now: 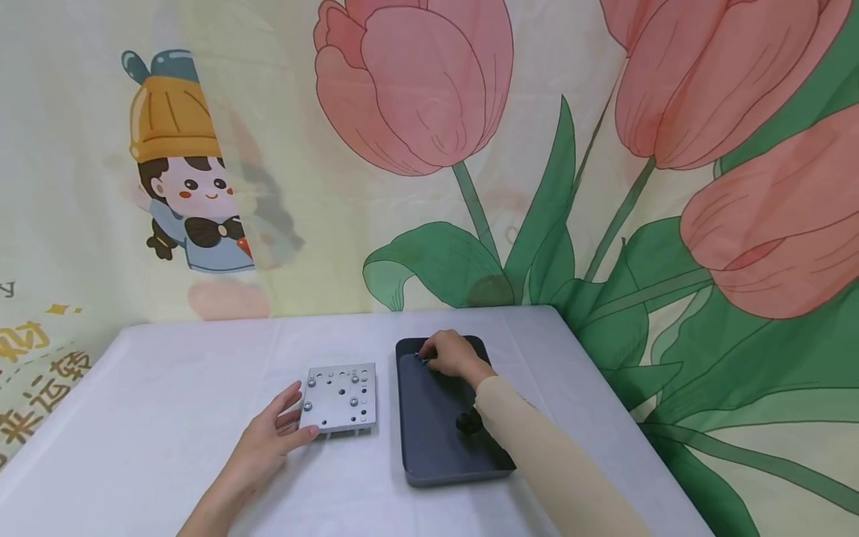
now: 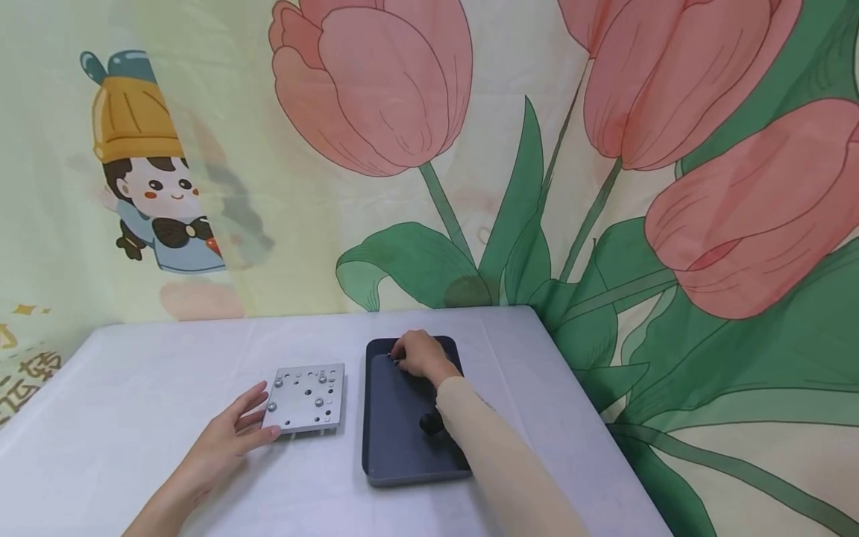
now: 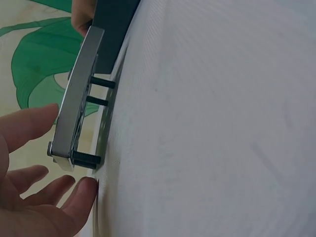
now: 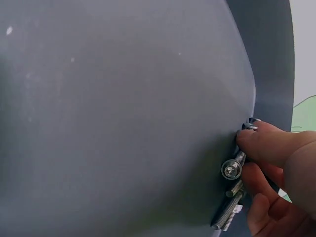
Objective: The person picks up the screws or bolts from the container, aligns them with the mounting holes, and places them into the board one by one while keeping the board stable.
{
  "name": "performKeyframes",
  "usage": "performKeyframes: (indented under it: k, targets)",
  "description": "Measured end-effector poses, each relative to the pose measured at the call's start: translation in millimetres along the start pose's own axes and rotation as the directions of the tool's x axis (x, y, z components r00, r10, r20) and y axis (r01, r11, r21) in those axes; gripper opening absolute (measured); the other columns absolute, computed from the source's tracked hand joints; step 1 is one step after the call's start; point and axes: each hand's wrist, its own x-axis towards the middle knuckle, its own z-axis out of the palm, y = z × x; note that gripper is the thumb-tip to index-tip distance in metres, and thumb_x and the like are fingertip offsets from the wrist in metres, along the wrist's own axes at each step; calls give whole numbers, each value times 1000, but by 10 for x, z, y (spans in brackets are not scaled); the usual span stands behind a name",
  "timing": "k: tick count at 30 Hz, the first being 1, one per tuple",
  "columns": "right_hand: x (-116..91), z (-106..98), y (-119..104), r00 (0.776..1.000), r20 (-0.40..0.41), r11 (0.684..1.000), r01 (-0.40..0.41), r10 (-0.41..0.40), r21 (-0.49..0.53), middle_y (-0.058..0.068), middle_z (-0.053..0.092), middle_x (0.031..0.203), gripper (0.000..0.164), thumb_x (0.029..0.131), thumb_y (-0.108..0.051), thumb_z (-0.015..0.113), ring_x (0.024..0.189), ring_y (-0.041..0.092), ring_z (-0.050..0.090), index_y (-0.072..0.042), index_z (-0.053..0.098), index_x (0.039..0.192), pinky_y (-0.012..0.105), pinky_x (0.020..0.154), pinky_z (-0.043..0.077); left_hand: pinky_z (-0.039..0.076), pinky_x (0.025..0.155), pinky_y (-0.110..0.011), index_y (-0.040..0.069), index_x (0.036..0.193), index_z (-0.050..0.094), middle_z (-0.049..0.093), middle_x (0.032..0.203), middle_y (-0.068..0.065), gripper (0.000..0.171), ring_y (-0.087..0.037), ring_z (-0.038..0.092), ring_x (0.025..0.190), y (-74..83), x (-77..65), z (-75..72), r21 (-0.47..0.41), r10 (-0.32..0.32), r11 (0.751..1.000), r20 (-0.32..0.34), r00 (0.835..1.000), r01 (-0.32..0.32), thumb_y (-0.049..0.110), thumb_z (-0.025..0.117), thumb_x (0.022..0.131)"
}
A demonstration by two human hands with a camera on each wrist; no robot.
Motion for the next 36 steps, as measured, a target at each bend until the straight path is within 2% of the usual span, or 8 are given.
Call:
performKeyframes:
  k: [8, 16, 21, 28, 36]
  targets:
    - [48, -10, -46, 999, 13, 986, -32, 34, -163, 2, 77, 116, 15, 100, -15, 76, 113, 23, 69, -17, 83, 113, 40, 97, 57, 53, 108, -41, 9, 170, 22, 29, 171, -24, 96, -45, 45, 148, 22, -3, 32, -16, -3, 1000, 11, 1000, 3, 16, 82, 94]
    - [30, 9, 5, 1000, -20, 982, -14, 10, -188, -1, 77, 104, 7, 100, -15, 77, 92, 17, 67, -19, 83, 101, 37, 86, 58, 51, 110, -49, 8, 169, 27, 38, 166, -26, 92, -45, 48, 146, 43, 19, 77, 55, -31, 998, -9, 999, 31, 19, 81, 95]
    - [18, 22, 52, 999, -38, 989, 10, -15, -144, -4, 77, 101, 6, 100, -18, 77, 92, 16, 67, -20, 83, 100, 37, 86, 58, 50, 110, -50, 8, 168, 28, 38, 166, -27, 92, -47, 47, 145, 46, 32, 89, 75, -53, 996, -17, 998, 54, 21, 82, 95]
    - [5, 35, 99, 997, -69, 999, 38, -39, -20, -3, 75, 98, 4, 100, -17, 76, 91, 14, 66, -16, 80, 102, 37, 88, 56, 50, 110, -48, 8, 168, 28, 38, 165, -27, 91, -46, 48, 145, 47, 26, 80, 80, -54, 995, -22, 998, 56, 20, 82, 95]
    - [-9, 15, 118, 991, -116, 988, 79, -64, 135, -2, 74, 97, 8, 103, -13, 72, 90, 14, 66, -12, 76, 110, 38, 88, 56, 54, 106, -42, 10, 168, 29, 41, 164, -27, 92, -44, 50, 144, 48, 26, 67, 57, -59, 997, -20, 998, 60, 20, 83, 94]
